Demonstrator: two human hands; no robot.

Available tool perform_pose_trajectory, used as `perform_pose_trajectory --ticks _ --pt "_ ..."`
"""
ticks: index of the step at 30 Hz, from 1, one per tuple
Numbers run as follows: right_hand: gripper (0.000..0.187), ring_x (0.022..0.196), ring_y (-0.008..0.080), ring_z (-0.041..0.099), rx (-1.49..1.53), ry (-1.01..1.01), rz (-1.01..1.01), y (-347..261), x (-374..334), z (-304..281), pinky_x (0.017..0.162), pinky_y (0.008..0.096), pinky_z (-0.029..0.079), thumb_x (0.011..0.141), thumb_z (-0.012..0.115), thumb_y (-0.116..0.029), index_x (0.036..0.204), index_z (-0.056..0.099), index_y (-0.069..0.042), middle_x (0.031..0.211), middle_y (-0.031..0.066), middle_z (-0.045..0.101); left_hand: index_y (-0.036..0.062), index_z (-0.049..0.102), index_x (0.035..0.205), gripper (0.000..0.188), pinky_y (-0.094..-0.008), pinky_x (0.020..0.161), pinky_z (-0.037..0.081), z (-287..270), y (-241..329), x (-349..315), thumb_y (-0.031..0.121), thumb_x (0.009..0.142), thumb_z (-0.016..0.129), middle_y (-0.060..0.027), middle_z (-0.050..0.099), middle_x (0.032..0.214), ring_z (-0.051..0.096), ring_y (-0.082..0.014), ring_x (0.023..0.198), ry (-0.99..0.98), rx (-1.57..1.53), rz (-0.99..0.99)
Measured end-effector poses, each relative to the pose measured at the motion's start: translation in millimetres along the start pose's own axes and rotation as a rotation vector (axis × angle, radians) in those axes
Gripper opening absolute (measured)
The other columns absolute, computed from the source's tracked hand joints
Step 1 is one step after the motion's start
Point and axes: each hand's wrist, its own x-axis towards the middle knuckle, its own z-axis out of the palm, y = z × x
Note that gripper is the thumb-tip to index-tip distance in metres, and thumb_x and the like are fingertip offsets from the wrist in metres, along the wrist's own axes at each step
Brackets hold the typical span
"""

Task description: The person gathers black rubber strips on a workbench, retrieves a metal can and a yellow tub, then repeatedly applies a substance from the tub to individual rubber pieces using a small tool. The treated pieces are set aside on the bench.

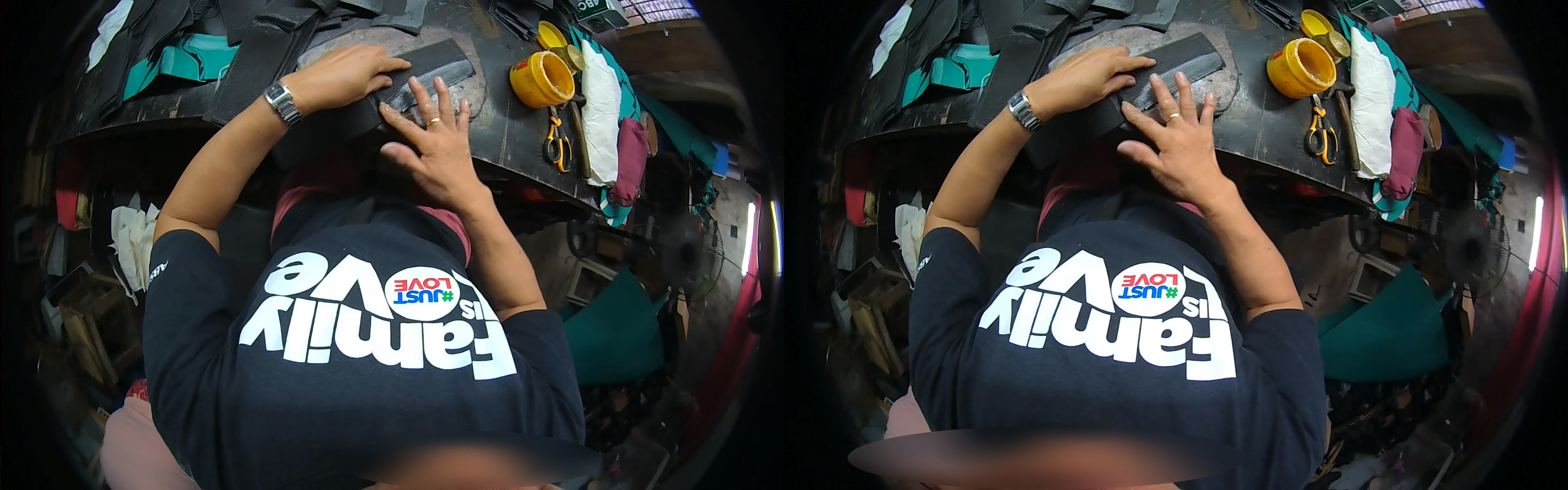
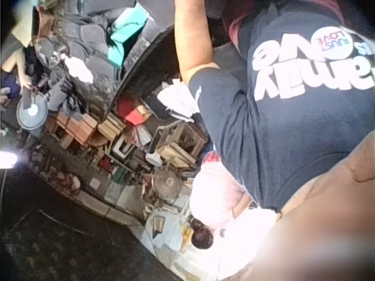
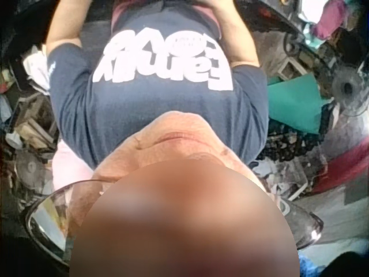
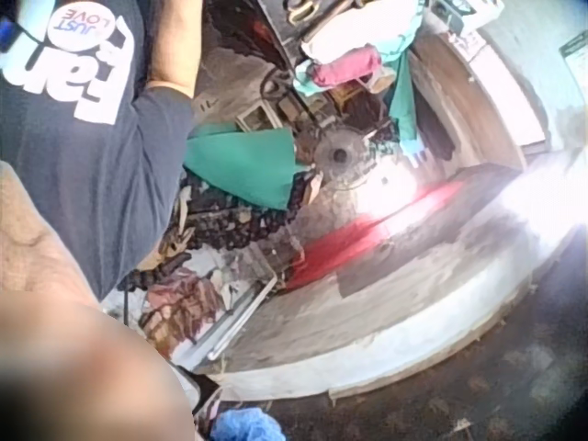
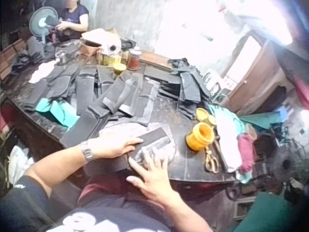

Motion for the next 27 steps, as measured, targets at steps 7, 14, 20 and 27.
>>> perform_pose_trajectory --ticks 7,14,20,27 --pt "0.055 0.152 0.0428 0.015 -0.018 0.064 0.22 57 18 0 0.115 0.0714 0.01 0.102 0.044 -0.056 0.145 0.055 -0.024 0.162 0.0171 0.031 0.0146 0.061 0.136 0.04 -0.0453 0.087 0.049 2 1 -2 0.021 0.097 0.061 -0.0145 0.063 0.103 0.062 -0.0358 0.1 0.015 0.017 -0.013" --pt "0.057 0.149 0.0435 0.024 -0.053 0.203 0.379 86 23 -16 0.114 0.0674 0.02 0.099 0.049 -0.059 0.138 0.062 -0.018 0.157 0.023 0.036 0.0146 0.06 0.137 0.04 -0.045 0.085 0.048 1 1 -4 0.02 0.097 0.06 -0.0155 0.062 0.102 0.06 -0.0368 0.094 0.035 -0.028 0.0" --pt "0.053 0.109 0.0369 0.061 -0.123 0.264 0.436 140 41 -110 0.093 0.0389 0.049 0.092 0.063 -0.058 0.111 0.077 -0.011 0.104 0.0179 0.07 0.007 0.064 0.129 0.037 -0.046 0.087 0.05 6 25 -12 0.02 0.094 0.064 -0.0196 0.067 0.103 0.063 -0.0385 0.098 0.057 -0.147 -0.063" --pt "0.093 0.113 0.038 0.063 -0.666 -0.288 0.418 191 74 -103 0.097 0.0533 0.044 0.082 0.045 -0.087 0.104 0.078 -0.002 0.115 0.0206 0.071 0.0057 0.067 0.124 0.035 -0.0471 0.088 0.053 14 43 -13 0.019 0.091 0.066 -0.0194 0.069 0.105 0.067 -0.0389 0.099 0.134 -0.113 -0.13"
